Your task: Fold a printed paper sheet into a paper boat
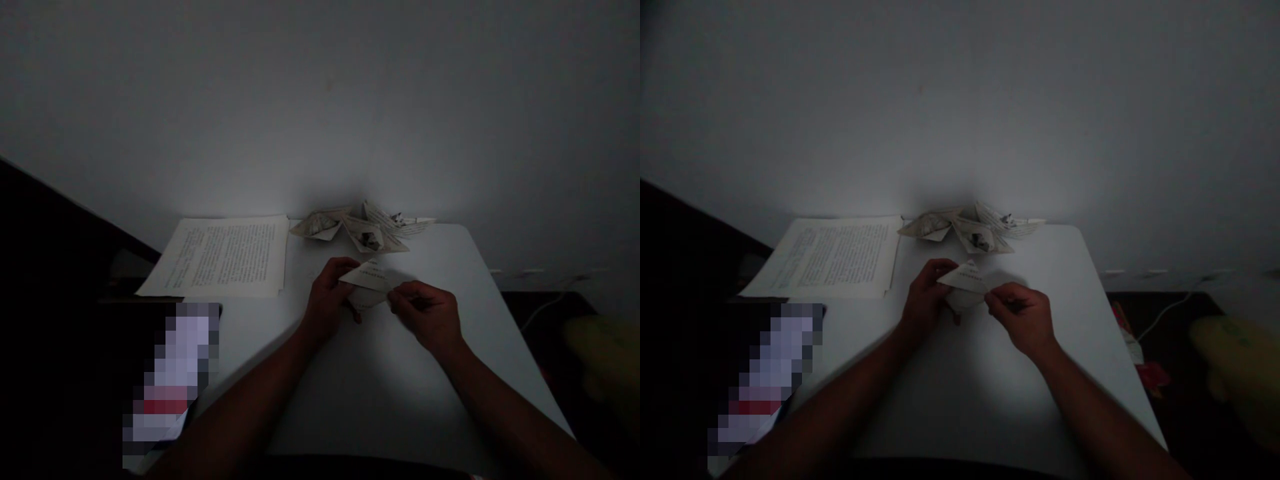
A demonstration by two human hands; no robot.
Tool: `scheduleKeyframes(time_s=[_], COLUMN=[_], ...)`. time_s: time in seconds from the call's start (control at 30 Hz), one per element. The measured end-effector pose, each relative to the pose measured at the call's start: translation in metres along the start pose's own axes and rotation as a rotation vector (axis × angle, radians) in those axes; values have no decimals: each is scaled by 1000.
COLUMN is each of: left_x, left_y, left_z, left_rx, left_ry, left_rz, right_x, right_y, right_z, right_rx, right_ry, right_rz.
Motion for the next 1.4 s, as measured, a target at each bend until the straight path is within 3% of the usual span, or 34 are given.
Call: scheduleKeyframes(time_s=[0.1,0.3,0.43,0.67,0.9,1.03,1.17,1.3,1.4], left_x=[0,1,0,-5,-11,-10,-4,-4,-6], left_y=[-1,0,2,0,-2,-2,0,1,0], left_z=[1,-1,1,13,24,27,30,32,32], left_rx=[-8,-13,34,176,362,405,423,432,438], left_ry=[20,263,190,-4,-216,-246,-262,-261,-243], left_rz=[0,-82,-78,-23,36,28,-26,-49,-48], right_x=[0,0,1,4,-7,-7,1,0,-1], right_y=[0,0,0,1,1,0,-1,-4,-3], right_z=[2,5,2,-26,-31,-19,0,20,25], right_rx=[17,37,-1,-179,-258,-192,2,203,242], right_ry=[-25,-42,-8,174,340,305,126,25,8], right_rz=[0,19,31,17,127,105,4,12,28])
Point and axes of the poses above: each hand's wrist, its own y-axis towards the middle knuckle, its own x-axis out of the back of the hand, z = x × y, the point moved 10 cm from there along y, towards the middle knuckle, and after that the axes turned 15 degrees about -z, right-handed, at the moved point
